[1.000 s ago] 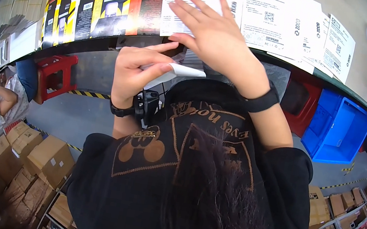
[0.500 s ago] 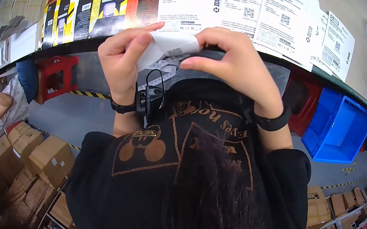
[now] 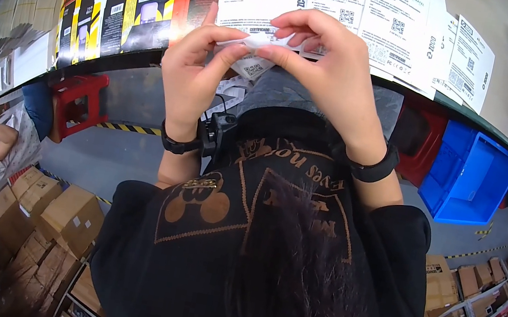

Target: The person picks up a stack of papers, peels a sticker from a roll, and applies it to each paper. After repeating this for several papers, the person gathers them into a stack and secures them with a rubber band.

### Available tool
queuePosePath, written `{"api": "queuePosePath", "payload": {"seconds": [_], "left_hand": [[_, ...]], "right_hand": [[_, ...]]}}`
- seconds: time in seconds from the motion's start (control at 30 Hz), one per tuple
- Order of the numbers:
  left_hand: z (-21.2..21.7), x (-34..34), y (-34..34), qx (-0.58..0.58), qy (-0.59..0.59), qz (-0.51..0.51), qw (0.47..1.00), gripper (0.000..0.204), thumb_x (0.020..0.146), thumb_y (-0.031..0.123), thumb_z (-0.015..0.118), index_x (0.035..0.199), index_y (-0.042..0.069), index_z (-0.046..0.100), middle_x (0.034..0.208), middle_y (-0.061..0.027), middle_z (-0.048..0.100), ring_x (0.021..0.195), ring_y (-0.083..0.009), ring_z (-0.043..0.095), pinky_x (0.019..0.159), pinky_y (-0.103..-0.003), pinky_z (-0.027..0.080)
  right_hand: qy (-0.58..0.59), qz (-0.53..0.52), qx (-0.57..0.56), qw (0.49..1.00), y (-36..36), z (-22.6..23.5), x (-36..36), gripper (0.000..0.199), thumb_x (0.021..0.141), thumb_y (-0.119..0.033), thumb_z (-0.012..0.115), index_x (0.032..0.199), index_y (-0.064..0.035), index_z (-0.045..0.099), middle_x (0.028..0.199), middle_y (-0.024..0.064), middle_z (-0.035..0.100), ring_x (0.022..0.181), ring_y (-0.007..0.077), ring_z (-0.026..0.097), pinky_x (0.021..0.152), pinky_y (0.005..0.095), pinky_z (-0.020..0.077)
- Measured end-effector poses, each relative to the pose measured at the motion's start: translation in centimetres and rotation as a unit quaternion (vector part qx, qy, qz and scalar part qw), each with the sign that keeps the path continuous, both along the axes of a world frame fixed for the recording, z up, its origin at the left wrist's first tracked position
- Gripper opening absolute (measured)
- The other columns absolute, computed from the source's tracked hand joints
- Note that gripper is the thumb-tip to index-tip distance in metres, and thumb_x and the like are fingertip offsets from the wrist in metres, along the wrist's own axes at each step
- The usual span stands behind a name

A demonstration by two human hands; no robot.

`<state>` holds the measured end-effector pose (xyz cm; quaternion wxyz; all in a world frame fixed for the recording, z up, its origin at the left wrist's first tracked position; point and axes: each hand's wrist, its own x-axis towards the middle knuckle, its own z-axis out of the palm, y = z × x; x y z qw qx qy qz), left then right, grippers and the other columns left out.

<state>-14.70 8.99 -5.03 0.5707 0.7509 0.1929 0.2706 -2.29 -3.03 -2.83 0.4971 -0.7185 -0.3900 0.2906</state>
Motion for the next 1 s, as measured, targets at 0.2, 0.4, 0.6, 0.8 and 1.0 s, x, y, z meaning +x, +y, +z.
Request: {"api": "queuePosePath", "payload": {"seconds": [0.2, 0.4, 0.6, 0.8, 1.0], "left_hand": [[0.0, 0.1, 0.6, 0.091, -0.011, -0.013, 0.996, 0.008, 0.069, 0.006, 0.068, 0.072, 0.000, 0.062, 0.056, -0.0035, 0.055, 0.046, -0.0097, 0.048, 0.101, -0.042, 0.031], [0.0, -0.6, 1.3, 0.029, 0.021, -0.021, 0.999, 0.015, 0.068, 0.008, 0.070, 0.062, -0.001, 0.059, 0.046, -0.0028, 0.049, 0.042, -0.0093, 0.044, 0.099, -0.040, 0.035], [-1.4, -0.7, 1.4, 0.075, 0.061, -0.076, 0.992, 0.019, 0.069, 0.010, 0.068, 0.060, -0.002, 0.057, 0.040, -0.0054, 0.042, 0.036, -0.0183, 0.042, 0.097, -0.038, 0.037], [-1.9, -0.5, 0.9, 0.122, 0.073, -0.070, 0.987, 0.020, 0.071, 0.011, 0.066, 0.059, -0.002, 0.056, 0.039, -0.0080, 0.038, 0.038, -0.0276, 0.041, 0.097, -0.038, 0.038], [-2.1, -0.7, 1.0, 0.119, 0.072, -0.072, 0.988, 0.019, 0.071, 0.012, 0.067, 0.060, -0.001, 0.057, 0.039, -0.0083, 0.036, 0.039, -0.0290, 0.042, 0.096, -0.037, 0.039]], "right_hand": [[0.017, 0.025, 0.041, 0.999, 0.6, 0.0, 0.8, 0.009, 0.075, -0.005, 0.064, 0.082, 0.0003, 0.062, 0.077, 0.0025, 0.061, 0.070, 0.0085, 0.055, 0.067, 0.0195, 0.0431], [0.057, -0.013, 0.053, 0.997, 1.1, 1.3, 1.7, 0.010, 0.076, -0.007, 0.064, 0.083, -0.0008, 0.061, 0.075, 0.0021, 0.061, 0.067, 0.0080, 0.054, 0.063, 0.0193, 0.0426], [0.127, -0.084, 0.016, 0.988, 2.7, -1.1, 3.5, 0.012, 0.077, -0.010, 0.065, 0.082, -0.0002, 0.062, 0.072, 0.0035, 0.061, 0.065, 0.0063, 0.055, 0.057, 0.0158, 0.0407], [0.086, -0.082, -0.020, 0.993, 4.3, -4.6, 3.5, 0.013, 0.077, -0.012, 0.065, 0.083, -0.0002, 0.062, 0.070, 0.0030, 0.062, 0.062, 0.0050, 0.056, 0.054, 0.0152, 0.0406], [0.105, -0.089, -0.016, 0.990, 4.3, -4.8, 3.4, 0.014, 0.077, -0.013, 0.066, 0.083, -0.0006, 0.062, 0.070, 0.0031, 0.062, 0.063, 0.0051, 0.057, 0.054, 0.0145, 0.0412]]}}
